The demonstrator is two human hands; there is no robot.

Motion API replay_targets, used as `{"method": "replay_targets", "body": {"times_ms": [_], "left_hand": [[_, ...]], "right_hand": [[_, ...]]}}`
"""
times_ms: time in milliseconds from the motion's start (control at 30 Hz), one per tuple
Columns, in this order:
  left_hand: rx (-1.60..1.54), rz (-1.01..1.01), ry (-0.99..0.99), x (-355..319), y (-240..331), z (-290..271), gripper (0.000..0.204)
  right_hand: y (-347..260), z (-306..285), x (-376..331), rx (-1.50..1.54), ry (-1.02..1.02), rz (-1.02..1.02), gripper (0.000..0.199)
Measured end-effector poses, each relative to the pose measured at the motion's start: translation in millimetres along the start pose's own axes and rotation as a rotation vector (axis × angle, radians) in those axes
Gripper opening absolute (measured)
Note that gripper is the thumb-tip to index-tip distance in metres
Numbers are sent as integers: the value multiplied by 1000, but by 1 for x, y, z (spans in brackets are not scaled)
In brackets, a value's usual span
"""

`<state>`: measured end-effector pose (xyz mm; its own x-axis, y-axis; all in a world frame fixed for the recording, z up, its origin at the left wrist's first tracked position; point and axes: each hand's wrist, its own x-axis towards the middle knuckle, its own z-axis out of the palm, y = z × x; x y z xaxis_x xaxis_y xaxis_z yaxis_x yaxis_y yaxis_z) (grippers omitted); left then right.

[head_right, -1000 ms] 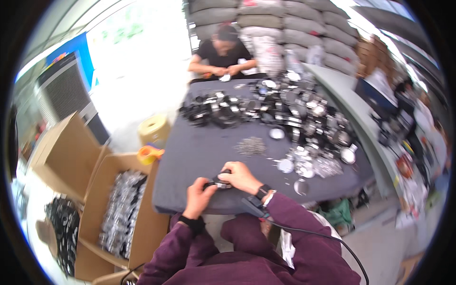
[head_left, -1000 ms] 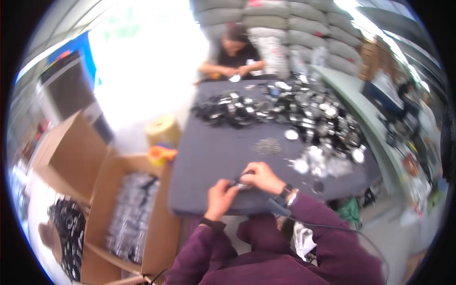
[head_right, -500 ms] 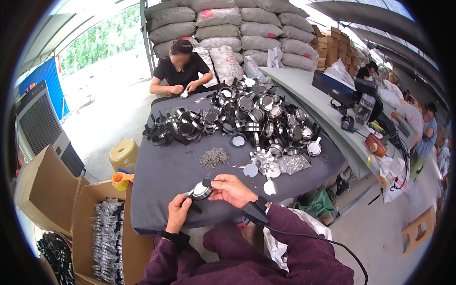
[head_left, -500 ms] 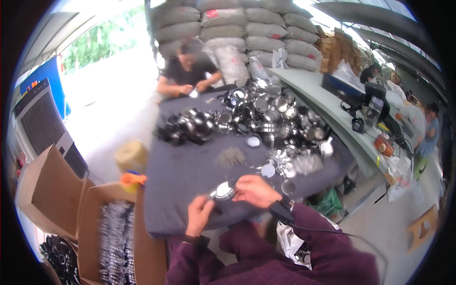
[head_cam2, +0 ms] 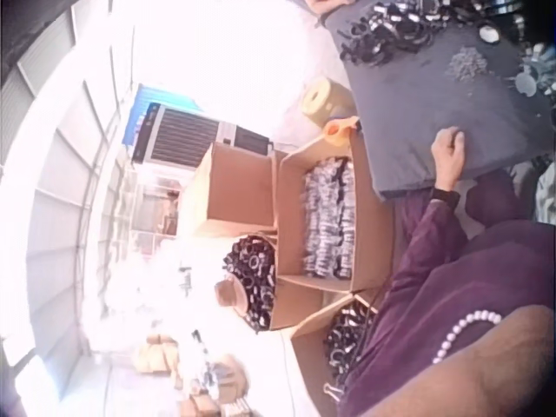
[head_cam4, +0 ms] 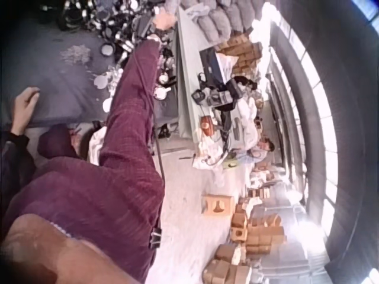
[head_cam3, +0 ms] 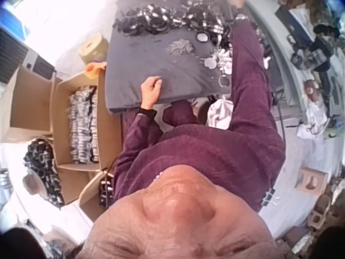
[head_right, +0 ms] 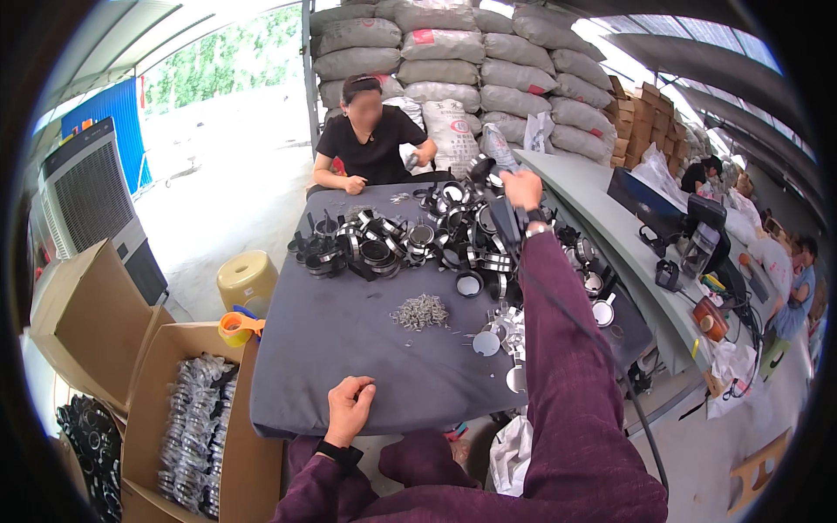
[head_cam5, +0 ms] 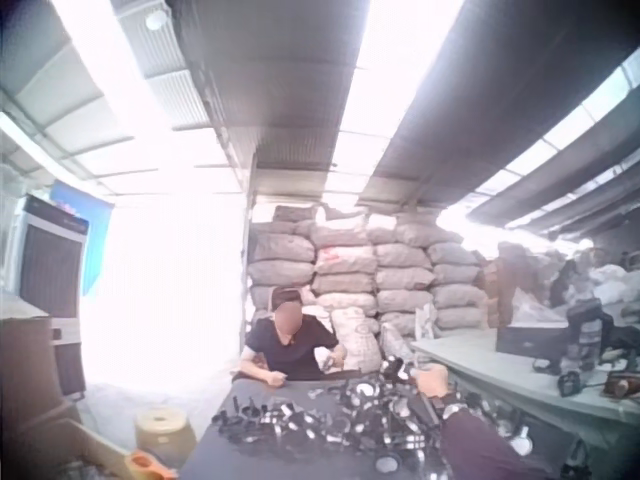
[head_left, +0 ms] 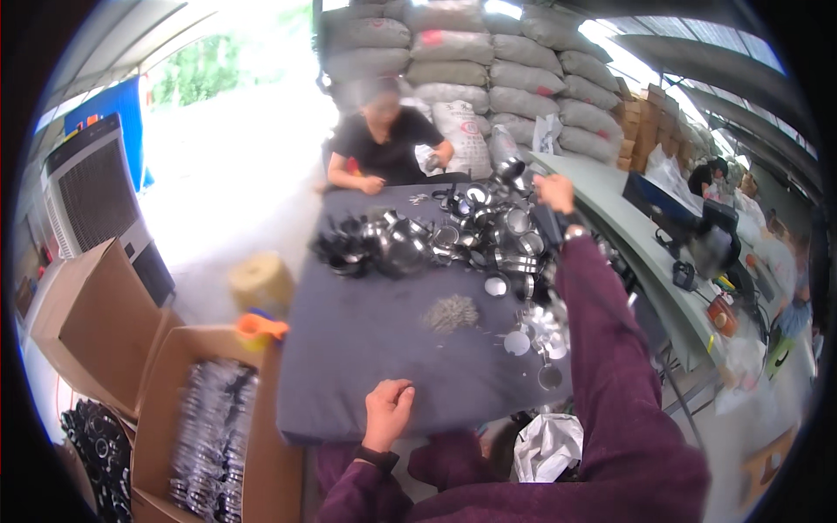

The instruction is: The recorder is assembling small metal parts at a workbench in a manufacturing environment.

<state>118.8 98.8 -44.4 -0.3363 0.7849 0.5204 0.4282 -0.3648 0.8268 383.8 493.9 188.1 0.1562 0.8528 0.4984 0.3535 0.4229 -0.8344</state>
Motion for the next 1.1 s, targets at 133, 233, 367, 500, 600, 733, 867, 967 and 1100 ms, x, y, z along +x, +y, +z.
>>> {"method": "replay_targets", "body": {"times_ms": [133,233,367,500,600,733,867,967,1100], "left_hand": [[111,38,37,-4,-7,-13,11],[135,87,4,-2,-6,-10,12],[74,-27,-33,-5,-10,-15,13],[-331,-258,-51,-7,-10,-42,15],[-161,-272,21,-22,7,-102,14],[117,-409,431,-81,27,-196,13],[863,-367,616,-252,-68,-361,9],[1038,-641,478,-345,-88,-428,16],[982,-689,449,-315,-96,-397,16]], "right_hand": [[10,46,-116,369,-190,110,17],[-23,39,-214,532,-386,215,10],[-28,42,-297,622,-581,285,9],[-30,38,-353,573,-701,244,9],[-11,41,-379,573,-725,299,8],[6,42,-399,550,-816,362,9],[7,44,-403,571,-830,294,12],[8,52,-409,592,-855,297,13],[18,47,-407,524,-821,282,12]]}}
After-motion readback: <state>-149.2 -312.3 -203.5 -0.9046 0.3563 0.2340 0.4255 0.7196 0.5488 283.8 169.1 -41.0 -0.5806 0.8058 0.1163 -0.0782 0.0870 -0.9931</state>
